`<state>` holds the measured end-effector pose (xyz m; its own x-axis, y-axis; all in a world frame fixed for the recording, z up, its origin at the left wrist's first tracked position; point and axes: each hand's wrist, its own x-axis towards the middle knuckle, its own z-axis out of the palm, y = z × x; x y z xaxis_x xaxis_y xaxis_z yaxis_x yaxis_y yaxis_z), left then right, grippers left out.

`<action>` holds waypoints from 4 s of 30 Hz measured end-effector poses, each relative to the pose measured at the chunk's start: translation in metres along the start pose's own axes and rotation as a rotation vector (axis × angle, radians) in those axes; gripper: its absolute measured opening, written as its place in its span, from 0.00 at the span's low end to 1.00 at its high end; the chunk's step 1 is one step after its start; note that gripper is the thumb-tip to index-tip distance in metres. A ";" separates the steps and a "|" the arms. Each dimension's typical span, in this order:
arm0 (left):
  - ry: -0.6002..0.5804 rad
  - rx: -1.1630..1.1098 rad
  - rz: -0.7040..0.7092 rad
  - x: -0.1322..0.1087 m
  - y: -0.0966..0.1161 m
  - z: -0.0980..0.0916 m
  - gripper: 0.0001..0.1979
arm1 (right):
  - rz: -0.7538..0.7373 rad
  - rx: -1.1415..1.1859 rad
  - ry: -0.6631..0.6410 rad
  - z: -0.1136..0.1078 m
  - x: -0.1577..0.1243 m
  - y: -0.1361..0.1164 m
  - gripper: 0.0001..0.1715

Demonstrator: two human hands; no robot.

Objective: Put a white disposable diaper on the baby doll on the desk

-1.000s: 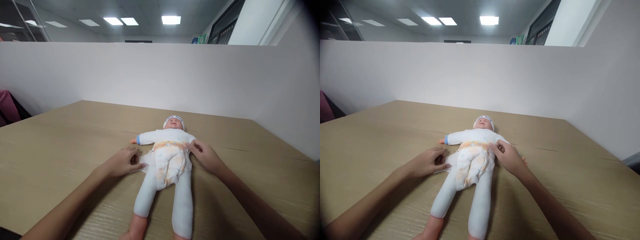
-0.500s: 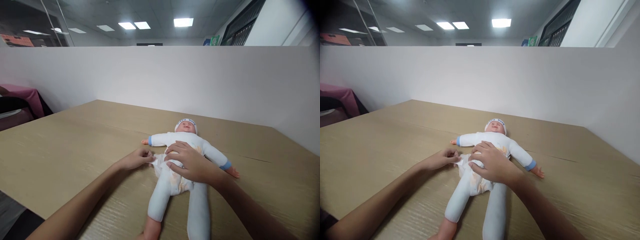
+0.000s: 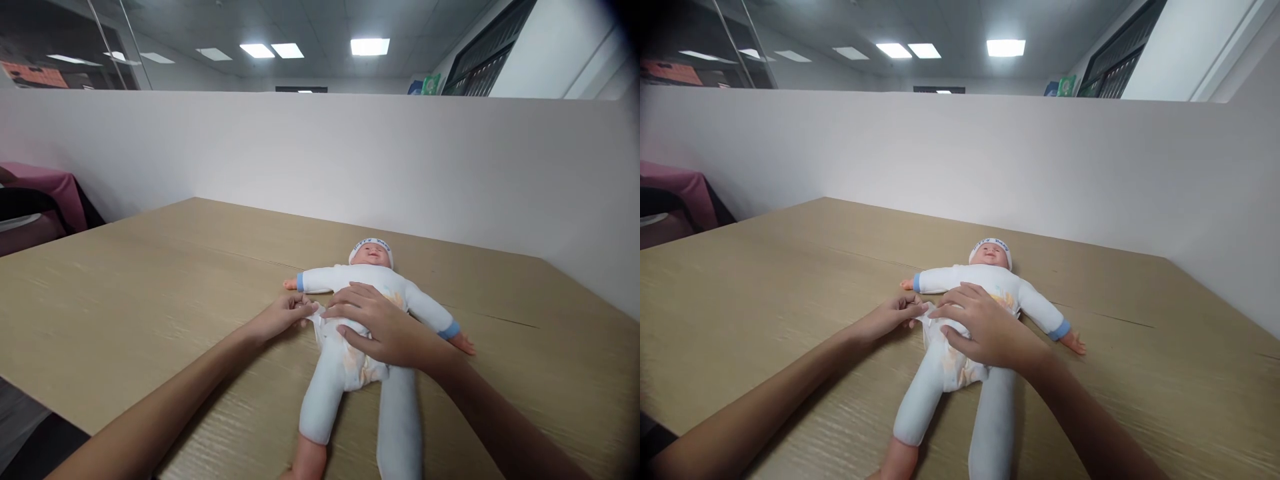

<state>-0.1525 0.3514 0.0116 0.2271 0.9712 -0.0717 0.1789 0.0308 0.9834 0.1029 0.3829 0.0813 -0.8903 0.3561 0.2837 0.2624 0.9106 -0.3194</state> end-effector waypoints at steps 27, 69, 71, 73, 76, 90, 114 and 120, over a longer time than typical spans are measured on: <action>-0.013 -0.362 0.032 0.009 -0.011 0.011 0.18 | 0.195 0.093 0.119 -0.009 -0.013 0.041 0.15; 0.076 -0.368 0.160 0.040 0.008 0.051 0.21 | 0.241 0.091 0.131 -0.001 -0.012 0.042 0.16; 0.057 -0.383 0.146 0.039 0.008 0.051 0.21 | 0.243 0.092 0.133 0.000 -0.012 0.042 0.16; 0.052 -0.387 0.133 0.038 0.007 0.051 0.21 | 0.245 0.095 0.134 0.000 -0.012 0.043 0.16; 0.073 -0.361 0.146 0.037 0.007 0.053 0.21 | 0.242 0.099 0.133 0.001 -0.012 0.043 0.15; 0.111 -0.390 0.171 0.042 0.007 0.063 0.22 | 0.227 0.084 0.159 0.003 -0.012 0.045 0.18; 0.033 -0.474 0.221 0.042 0.002 0.065 0.23 | 0.225 0.127 0.171 0.005 -0.011 0.045 0.19; 0.039 -0.397 0.279 0.039 -0.001 0.060 0.17 | 0.230 0.142 0.173 0.004 -0.013 0.044 0.19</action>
<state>-0.0868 0.3754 -0.0024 0.1772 0.9630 0.2030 -0.2644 -0.1521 0.9523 0.1243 0.4178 0.0595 -0.7338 0.5908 0.3354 0.3840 0.7679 -0.5126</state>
